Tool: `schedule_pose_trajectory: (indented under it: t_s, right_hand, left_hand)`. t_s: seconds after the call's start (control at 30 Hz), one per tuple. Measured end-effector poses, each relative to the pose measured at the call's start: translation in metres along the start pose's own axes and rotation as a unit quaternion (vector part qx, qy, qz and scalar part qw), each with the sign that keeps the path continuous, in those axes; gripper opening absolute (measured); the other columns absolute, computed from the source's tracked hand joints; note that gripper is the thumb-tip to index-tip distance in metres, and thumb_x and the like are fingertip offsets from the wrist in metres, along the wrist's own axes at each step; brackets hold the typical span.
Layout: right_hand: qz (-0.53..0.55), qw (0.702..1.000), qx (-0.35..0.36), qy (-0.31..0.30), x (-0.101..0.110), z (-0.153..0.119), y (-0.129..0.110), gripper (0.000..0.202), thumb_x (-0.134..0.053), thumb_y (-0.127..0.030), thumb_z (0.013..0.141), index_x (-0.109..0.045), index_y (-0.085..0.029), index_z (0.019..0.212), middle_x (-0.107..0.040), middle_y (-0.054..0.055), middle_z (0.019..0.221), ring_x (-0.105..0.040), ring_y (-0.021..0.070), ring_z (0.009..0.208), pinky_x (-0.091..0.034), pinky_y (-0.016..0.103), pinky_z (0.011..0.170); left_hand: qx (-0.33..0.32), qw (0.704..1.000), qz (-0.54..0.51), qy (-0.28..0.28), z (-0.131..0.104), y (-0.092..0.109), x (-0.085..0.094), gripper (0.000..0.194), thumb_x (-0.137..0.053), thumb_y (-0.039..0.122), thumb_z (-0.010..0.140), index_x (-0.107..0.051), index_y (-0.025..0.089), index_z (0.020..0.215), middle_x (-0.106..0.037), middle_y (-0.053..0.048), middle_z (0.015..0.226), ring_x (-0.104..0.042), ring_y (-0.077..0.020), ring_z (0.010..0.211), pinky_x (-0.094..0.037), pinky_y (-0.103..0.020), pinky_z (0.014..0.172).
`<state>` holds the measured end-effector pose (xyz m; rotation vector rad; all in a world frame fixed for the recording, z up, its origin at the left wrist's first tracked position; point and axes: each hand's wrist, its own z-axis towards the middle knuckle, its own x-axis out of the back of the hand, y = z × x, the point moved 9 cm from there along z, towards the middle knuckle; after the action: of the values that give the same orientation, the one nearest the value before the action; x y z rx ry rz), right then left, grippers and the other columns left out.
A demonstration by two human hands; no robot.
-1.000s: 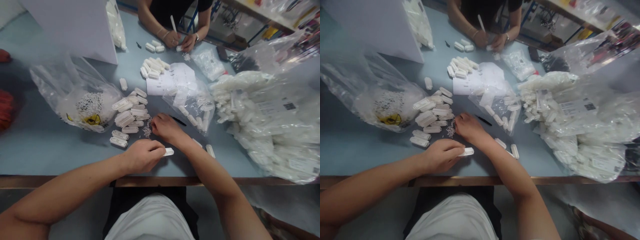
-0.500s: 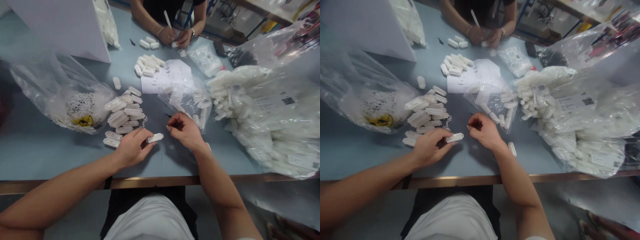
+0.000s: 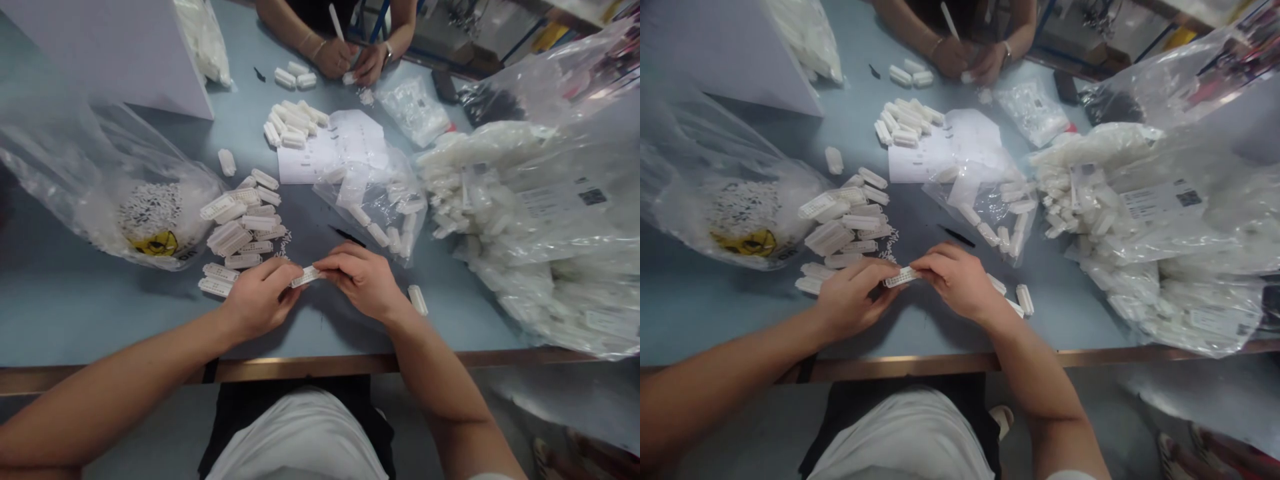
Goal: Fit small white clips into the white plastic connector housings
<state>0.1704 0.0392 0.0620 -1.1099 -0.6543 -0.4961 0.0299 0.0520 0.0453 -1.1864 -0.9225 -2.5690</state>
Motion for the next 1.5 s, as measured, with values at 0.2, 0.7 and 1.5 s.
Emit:
schedule_pose_trajectory:
  t_s: [0.2,0.7,1.5]
  right_hand:
    - [-0.115,0.988,0.097,-0.019,-0.008,-0.004,-0.016,0.018,-0.055,-0.022,0.100,-0.073,-0.020,0.104,-0.072,0.007,0.090,-0.061,0.0190,0.087,-0.055,0.033,0.082]
    - [-0.175,0.971,0.124,-0.103,-0.020,-0.011,-0.024,0.027,-0.048,-0.015,0.099,-0.070,-0.018,0.114,-0.068,0.012,0.094,-0.055,0.0268,0.096,-0.053,0.045,0.092]
    - [0.376,0.879,-0.273,-0.105,-0.042,-0.010,0.036,0.033,-0.079,-0.036,0.079,-0.068,-0.019,0.105,-0.072,0.003,0.095,-0.066,0.0143,0.081,-0.053,0.027,0.072]
  left_hand:
    - [-0.028,0.999,0.014,0.012,-0.001,0.005,0.000,0.011,-0.062,0.017,0.092,-0.061,0.020,0.103,-0.073,-0.004,0.096,-0.070,-0.0138,0.082,-0.055,-0.022,0.075]
    - [-0.021,1.000,-0.011,-0.003,-0.001,0.004,-0.002,0.014,-0.056,0.016,0.091,-0.065,0.019,0.101,-0.074,-0.006,0.095,-0.070,-0.0164,0.082,-0.057,-0.025,0.073]
    - [-0.003,0.997,-0.077,0.006,0.001,0.004,0.002,0.010,-0.061,0.013,0.091,-0.065,0.018,0.099,-0.073,-0.004,0.098,-0.070,-0.0140,0.089,-0.056,-0.021,0.081]
